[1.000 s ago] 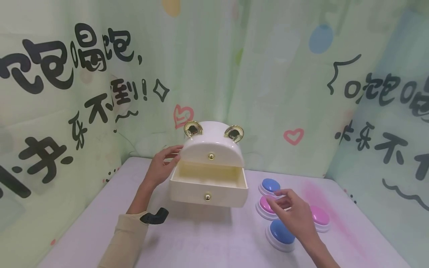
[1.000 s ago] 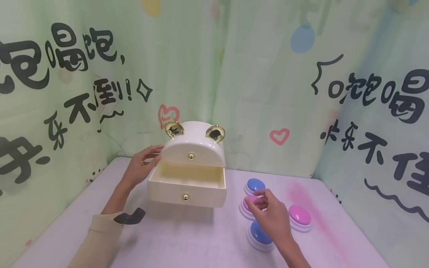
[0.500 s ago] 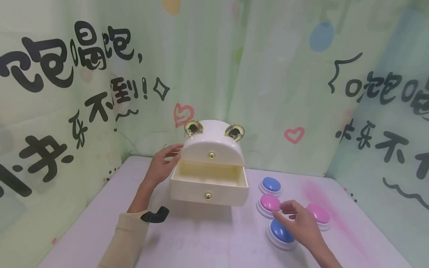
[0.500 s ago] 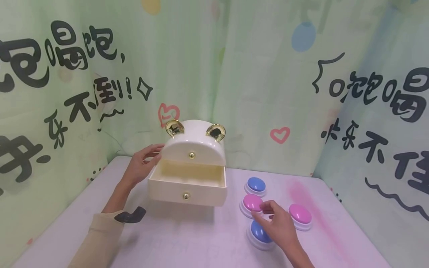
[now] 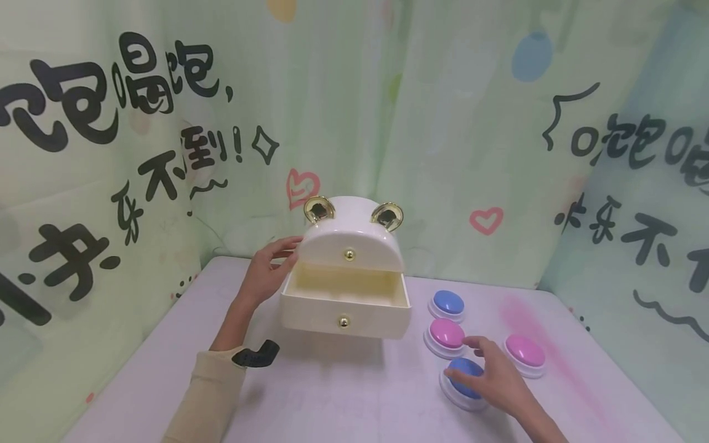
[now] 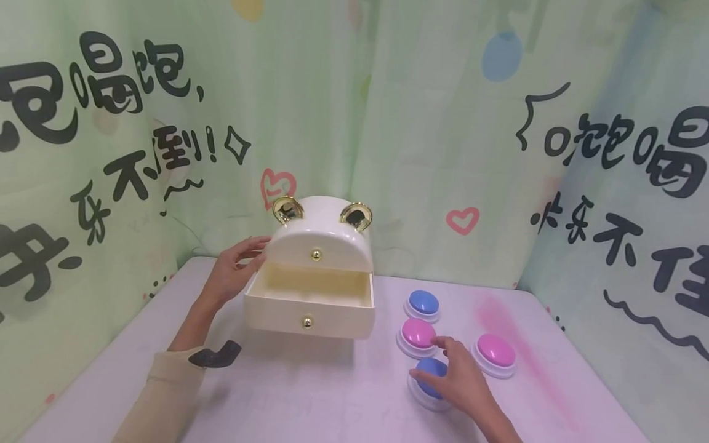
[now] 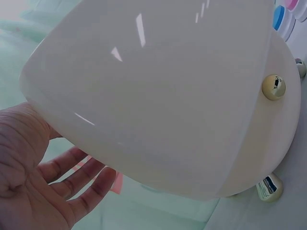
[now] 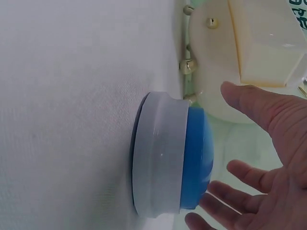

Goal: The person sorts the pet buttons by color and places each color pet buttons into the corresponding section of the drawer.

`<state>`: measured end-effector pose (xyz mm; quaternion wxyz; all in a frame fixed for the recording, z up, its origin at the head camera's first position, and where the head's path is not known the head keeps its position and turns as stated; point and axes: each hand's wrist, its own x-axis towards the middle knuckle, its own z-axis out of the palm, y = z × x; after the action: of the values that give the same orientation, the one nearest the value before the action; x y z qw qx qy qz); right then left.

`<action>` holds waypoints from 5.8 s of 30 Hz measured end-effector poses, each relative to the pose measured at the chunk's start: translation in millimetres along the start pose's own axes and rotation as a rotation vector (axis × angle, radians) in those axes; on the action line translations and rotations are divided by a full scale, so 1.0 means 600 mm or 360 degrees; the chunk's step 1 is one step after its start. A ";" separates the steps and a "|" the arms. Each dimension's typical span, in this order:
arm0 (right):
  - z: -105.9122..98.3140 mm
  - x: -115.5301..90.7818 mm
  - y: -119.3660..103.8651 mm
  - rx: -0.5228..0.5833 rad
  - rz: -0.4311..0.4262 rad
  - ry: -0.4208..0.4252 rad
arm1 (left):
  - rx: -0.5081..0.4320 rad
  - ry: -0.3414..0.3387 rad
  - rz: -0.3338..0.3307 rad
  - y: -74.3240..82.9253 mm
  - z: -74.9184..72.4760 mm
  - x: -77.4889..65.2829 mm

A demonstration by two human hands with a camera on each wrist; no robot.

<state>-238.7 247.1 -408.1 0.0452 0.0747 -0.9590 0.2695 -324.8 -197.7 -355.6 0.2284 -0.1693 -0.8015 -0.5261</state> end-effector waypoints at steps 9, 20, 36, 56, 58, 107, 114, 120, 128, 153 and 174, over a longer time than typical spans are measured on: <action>0.007 -0.002 0.004 -0.0048 0.0039 -0.0138 | 0.0013 -0.0007 -0.0018 0.002 -0.001 0.000; 0.010 -0.007 0.014 -0.0074 -0.0048 -0.0088 | 0.0010 0.0000 -0.0016 0.002 0.000 0.000; 0.001 -0.010 0.015 0.0027 -0.0028 0.0019 | 0.0009 -0.0004 -0.0019 0.004 0.000 -0.001; -0.026 0.004 -0.038 0.0242 -0.0244 0.0622 | 0.0023 -0.0007 -0.0025 0.006 -0.002 -0.002; -0.027 0.006 -0.044 0.0276 -0.0276 0.0666 | 0.0021 -0.0006 -0.0031 0.006 -0.002 -0.001; -0.010 0.062 -0.195 0.0470 -0.1056 0.1136 | 0.0024 0.0013 -0.0025 0.003 0.000 -0.001; 0.000 0.076 -0.212 0.0442 -0.1107 0.1075 | 0.0020 0.0004 -0.0052 0.001 0.001 -0.001; 0.003 0.086 -0.218 0.0381 -0.1173 0.1002 | 0.0020 0.0005 -0.0030 0.004 0.000 -0.001; 0.011 0.100 -0.223 0.0291 -0.1281 0.0919 | 0.0012 0.0002 -0.0035 0.005 -0.001 -0.001; 0.030 0.126 -0.229 0.0281 -0.1177 0.0629 | 0.0023 0.0006 -0.0035 0.001 0.001 -0.001; 0.044 0.129 -0.222 0.0280 -0.1183 0.0643 | 0.0025 0.0017 0.0001 0.002 0.001 -0.002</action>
<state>-293.5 111.4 -352.9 0.3194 0.3643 -0.8122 0.3249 -323.2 -196.9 -355.6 0.2342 -0.1649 -0.8044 -0.5205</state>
